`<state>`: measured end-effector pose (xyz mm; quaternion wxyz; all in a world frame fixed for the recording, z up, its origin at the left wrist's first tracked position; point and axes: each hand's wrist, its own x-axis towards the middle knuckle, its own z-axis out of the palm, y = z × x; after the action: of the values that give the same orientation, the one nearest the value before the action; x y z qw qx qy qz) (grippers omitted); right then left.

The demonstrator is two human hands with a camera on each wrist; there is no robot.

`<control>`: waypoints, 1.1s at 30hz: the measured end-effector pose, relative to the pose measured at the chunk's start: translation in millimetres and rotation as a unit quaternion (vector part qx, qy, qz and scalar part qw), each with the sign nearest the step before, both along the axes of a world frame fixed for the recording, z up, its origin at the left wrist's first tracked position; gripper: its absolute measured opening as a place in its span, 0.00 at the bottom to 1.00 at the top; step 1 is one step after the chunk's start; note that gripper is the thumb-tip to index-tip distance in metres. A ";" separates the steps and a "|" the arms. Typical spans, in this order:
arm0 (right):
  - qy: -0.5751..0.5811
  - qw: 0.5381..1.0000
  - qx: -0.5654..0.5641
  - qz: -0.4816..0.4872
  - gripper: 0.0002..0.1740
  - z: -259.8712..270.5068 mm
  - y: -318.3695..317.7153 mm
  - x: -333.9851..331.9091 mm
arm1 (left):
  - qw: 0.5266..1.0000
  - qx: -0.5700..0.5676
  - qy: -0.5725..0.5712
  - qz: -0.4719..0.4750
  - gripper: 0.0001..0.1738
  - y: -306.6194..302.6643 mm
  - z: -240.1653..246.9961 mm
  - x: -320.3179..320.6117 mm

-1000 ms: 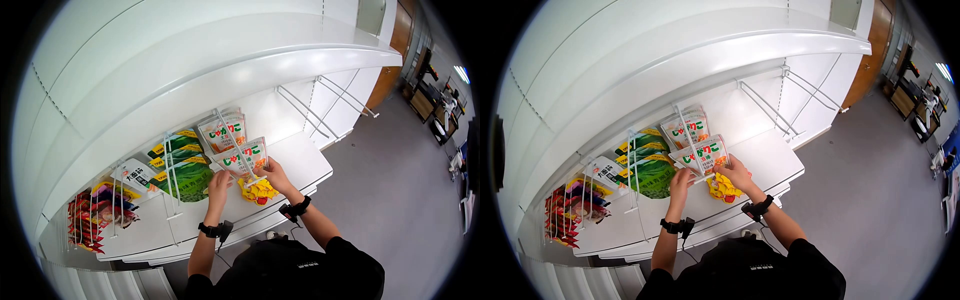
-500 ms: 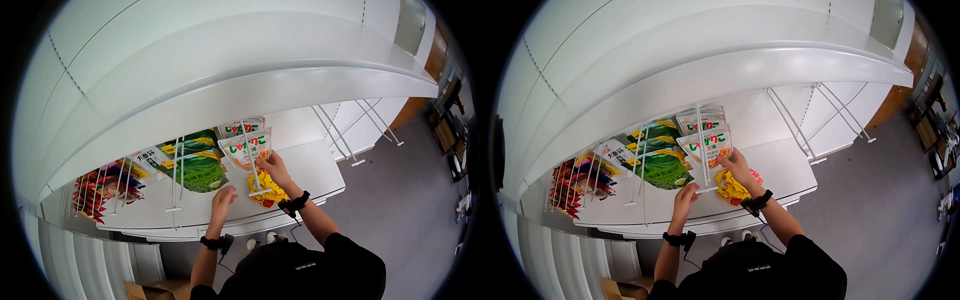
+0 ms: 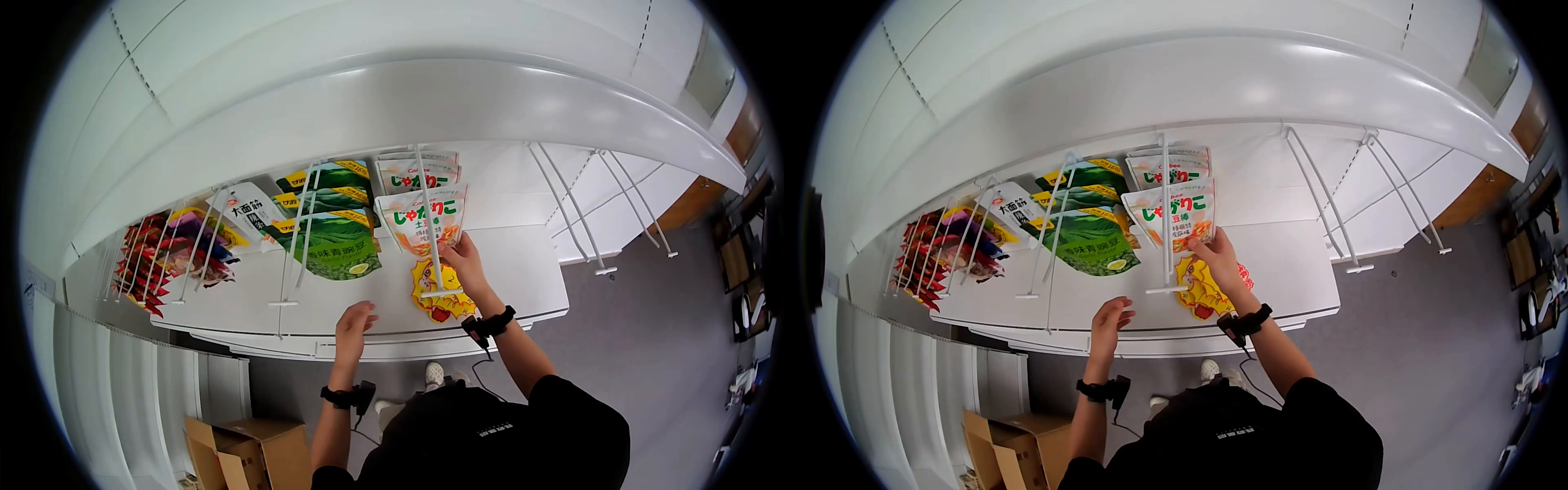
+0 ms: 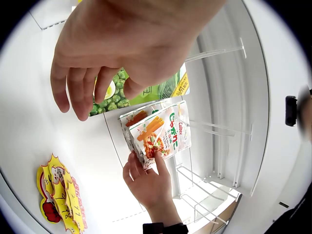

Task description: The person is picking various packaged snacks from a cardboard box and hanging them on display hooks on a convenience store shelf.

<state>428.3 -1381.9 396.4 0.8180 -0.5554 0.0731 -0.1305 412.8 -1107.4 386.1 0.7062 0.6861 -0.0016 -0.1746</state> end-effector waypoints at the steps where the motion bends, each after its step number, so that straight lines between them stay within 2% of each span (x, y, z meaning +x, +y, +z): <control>1: 0.006 1.000 -0.001 -0.001 0.25 0.8 0.2 -2.3 | 1.000 -0.007 0.000 0.008 0.18 2.8 -0.2 -1.2; 4: 0.025 1.000 0.006 0.016 0.30 -4.2 1.5 -13.7 | 1.000 -0.014 0.004 0.022 0.18 12.2 -0.9 -5.2; 8: 0.071 0.997 0.024 -0.009 0.34 -25.5 13.3 -30.3 | 0.999 -0.024 0.003 0.037 0.19 30.3 3.0 -19.1; 16: 0.127 0.981 0.146 -0.015 0.25 -41.6 59.4 -76.4 | 0.996 -0.028 0.009 0.087 0.19 106.5 3.3 -69.8; 20: 0.149 0.978 0.149 -0.001 0.26 -50.1 91.6 -93.8 | 0.992 -0.037 0.018 0.118 0.20 150.9 2.1 -106.6; 24: 0.150 0.976 0.154 0.035 0.26 -49.3 139.8 -109.6 | 0.987 -0.045 0.016 0.150 0.20 196.6 1.9 -146.6; 33: 0.149 0.959 0.149 0.189 0.28 -57.5 266.9 -136.7 | 0.959 -0.046 -0.009 0.281 0.18 296.1 1.1 -251.8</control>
<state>291.6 -1115.0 338.9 0.8811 -0.4440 0.1066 0.1230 161.1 -811.3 387.2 0.7576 0.6273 0.1767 0.0373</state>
